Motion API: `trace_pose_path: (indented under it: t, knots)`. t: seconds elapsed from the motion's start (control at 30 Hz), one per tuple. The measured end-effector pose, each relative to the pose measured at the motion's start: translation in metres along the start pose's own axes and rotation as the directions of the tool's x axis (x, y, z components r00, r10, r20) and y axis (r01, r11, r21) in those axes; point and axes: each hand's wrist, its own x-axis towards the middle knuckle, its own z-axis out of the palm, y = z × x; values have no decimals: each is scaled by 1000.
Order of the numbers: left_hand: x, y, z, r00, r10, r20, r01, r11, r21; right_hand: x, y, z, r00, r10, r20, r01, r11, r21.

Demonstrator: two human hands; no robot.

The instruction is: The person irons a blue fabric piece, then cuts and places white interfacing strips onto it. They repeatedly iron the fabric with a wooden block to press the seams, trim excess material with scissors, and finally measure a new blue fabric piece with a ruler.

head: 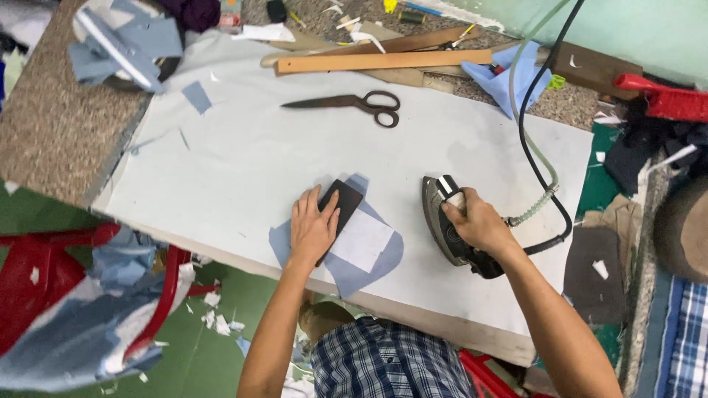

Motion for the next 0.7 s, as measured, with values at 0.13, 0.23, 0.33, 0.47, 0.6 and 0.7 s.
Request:
trace_pose_path:
  t: [0.13,0.23,0.33,0.47,0.6,0.7]
  knots:
    - [5,-2,-14,996,74,50,-69,993,-99,-39,-66,36,980,178,-85,-171,981,89]
    - [7,-4,-20,995,61,85,-43,980,-192,-50,-117,67,964,215,-155,-190,969,160]
    - [4,-8,-15,990,57,127,-33,983,-180,-44,-143,114,952,261,-161,-226,952,207]
    - [4,-7,-13,994,60,86,-40,975,-220,-39,-154,152,925,324,-200,-266,926,270]
    - [1,-9,-6,996,65,59,-52,977,-205,-48,-158,152,893,354,-279,-286,923,256]
    - [-1,-9,-2,998,43,49,-33,980,-196,-54,-166,146,899,341,-275,-299,936,183]
